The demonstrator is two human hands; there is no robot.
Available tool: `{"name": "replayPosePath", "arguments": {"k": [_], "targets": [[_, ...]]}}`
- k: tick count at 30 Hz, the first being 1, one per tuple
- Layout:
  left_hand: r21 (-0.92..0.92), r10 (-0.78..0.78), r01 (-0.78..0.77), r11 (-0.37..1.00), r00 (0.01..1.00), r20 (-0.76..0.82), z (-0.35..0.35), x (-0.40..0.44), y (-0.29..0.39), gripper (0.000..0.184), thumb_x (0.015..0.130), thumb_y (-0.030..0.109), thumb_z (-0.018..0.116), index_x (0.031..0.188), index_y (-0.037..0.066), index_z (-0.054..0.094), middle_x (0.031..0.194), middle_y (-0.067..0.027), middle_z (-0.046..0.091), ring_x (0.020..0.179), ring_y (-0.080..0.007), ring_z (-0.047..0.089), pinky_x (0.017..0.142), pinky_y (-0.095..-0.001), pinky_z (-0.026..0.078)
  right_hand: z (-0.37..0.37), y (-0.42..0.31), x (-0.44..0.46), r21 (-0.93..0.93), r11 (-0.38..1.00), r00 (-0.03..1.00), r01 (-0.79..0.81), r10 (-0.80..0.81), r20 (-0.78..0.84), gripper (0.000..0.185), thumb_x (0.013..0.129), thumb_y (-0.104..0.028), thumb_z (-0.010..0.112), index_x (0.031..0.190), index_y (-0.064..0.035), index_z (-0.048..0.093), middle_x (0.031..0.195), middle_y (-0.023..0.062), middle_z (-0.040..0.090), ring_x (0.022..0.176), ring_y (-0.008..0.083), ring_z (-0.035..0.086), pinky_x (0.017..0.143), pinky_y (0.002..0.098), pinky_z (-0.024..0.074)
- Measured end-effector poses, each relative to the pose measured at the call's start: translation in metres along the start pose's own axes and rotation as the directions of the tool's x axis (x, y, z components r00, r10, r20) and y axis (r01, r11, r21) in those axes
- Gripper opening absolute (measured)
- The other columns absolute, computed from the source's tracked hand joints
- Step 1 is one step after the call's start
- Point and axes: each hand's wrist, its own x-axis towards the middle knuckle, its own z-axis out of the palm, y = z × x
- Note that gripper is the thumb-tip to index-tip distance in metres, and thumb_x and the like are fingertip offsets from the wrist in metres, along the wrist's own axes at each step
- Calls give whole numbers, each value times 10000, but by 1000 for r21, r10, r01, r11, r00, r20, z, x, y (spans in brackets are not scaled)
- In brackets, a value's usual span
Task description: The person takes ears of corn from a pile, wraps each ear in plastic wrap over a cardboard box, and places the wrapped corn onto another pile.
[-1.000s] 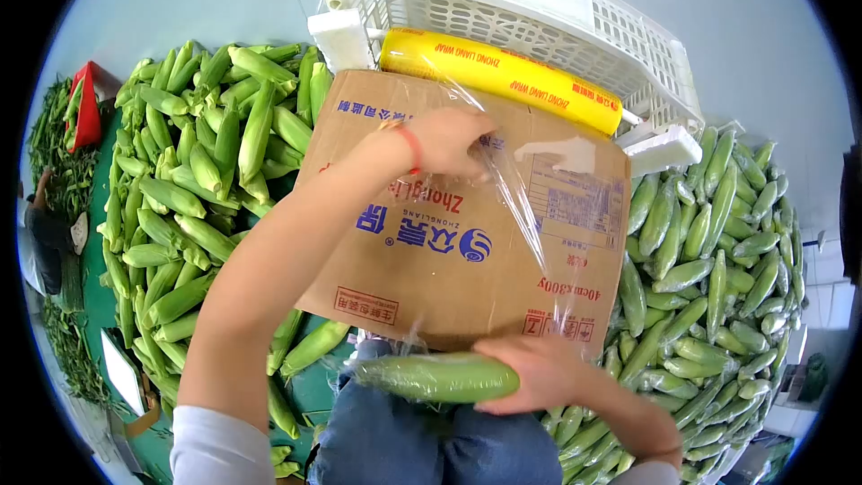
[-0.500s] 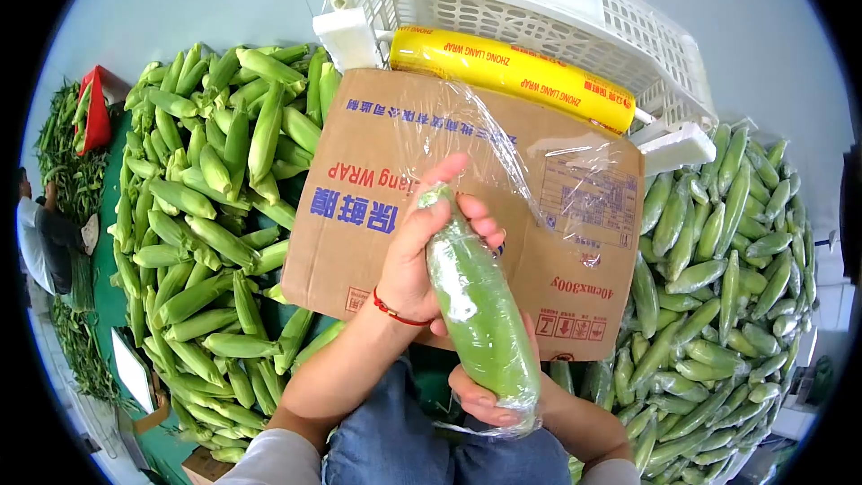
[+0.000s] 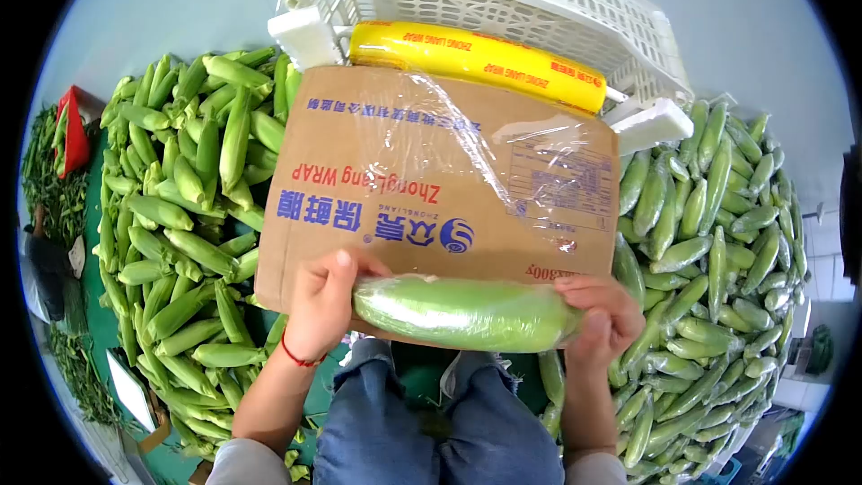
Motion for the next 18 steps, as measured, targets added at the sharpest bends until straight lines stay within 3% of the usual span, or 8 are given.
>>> {"name": "replayPosePath", "arguments": {"k": [2, 4, 5, 7, 11, 13, 15, 18], "targets": [[21, -283, 285, 958, 937, 203, 1, -14, -1, 492, 1056, 395, 348, 1113, -27, 594, 751, -73, 654, 653, -141, 655, 580, -258, 537, 18, 2, 6, 340, 937, 931, -78, 191, -311, 343, 874, -150, 637, 1182, -1, 614, 860, 163, 686, 839, 276, 687, 744, 410, 577], [135, -513, 513, 848, 726, 459, 4, -23, -2, 572, 1053, 448, 284, 1248, -27, 537, 702, -80, 650, 529, -135, 623, 513, -237, 545, 39, 0, 22, 804, 591, 879, -68, 417, -232, 380, 884, -85, 589, 1257, -38, 529, 667, 97, 612, 691, 238, 652, 700, 428, 574], [94, -500, 625, 775, 515, 697, -4, -25, -21, 637, 1024, 507, 344, 1390, -9, 408, 905, -127, 670, 701, -168, 675, 621, -284, 582, 43, -1, 28, 963, 258, 918, -84, 395, -26, 436, 881, -41, 576, 1302, -59, 466, 568, 47, 543, 616, 207, 615, 686, 433, 568], [-168, -214, 679, 715, 441, 872, 26, -38, -12, 755, 976, 523, 479, 1491, 22, 247, 1185, -166, 590, 933, -213, 668, 748, -340, 588, 45, 17, 15, 911, 227, 882, -343, 411, 230, 469, 910, -30, 555, 1334, -86, 363, 516, -16, 407, 564, 173, 545, 723, 438, 553], [-220, -170, 687, 692, 452, 876, 31, -9, -13, 880, 901, 394, 674, 1528, 63, 152, 1314, -170, 498, 1040, -260, 629, 835, -405, 560, 50, 10, 21, 826, 444, 874, -348, 471, 115, 418, 947, -119, 548, 1321, -154, 366, 677, 10, 497, 716, 175, 582, 797, 468, 544], [-221, -187, 563, 797, 577, 795, 49, -8, 2, 853, 905, 342, 668, 1519, 34, 162, 1335, -191, 489, 1096, -291, 606, 874, -439, 539, 54, -4, 35, 719, 632, 840, -290, 528, -125, 464, 922, -157, 607, 1320, -160, 369, 763, 35, 524, 751, 178, 591, 805, 460, 546], [-25, 58, -54, 998, 786, 616, 67, -4, 9, 838, 906, 317, 655, 1511, 8, 163, 1340, -228, 482, 1136, -350, 579, 924, -461, 503, 60, -11, 16, 699, 657, 860, -281, 495, -120, 634, 859, -48, 662, 1385, -94, 312, 1125, 102, 523, 1019, 200, 568, 902, 410, 496], [286, 175, -385, 877, 812, 557, 85, -2, 24, 833, 904, 288, 644, 1501, -30, 158, 1336, -286, 464, 1205, -435, 509, 1000, -479, 432, 70, 8, -28, 685, 620, 828, -382, 559, -45, 684, 884, -147, 674, 1437, -70, 278, 1288, 102, 478, 1183, 210, 502, 1000, 381, 438]]}}
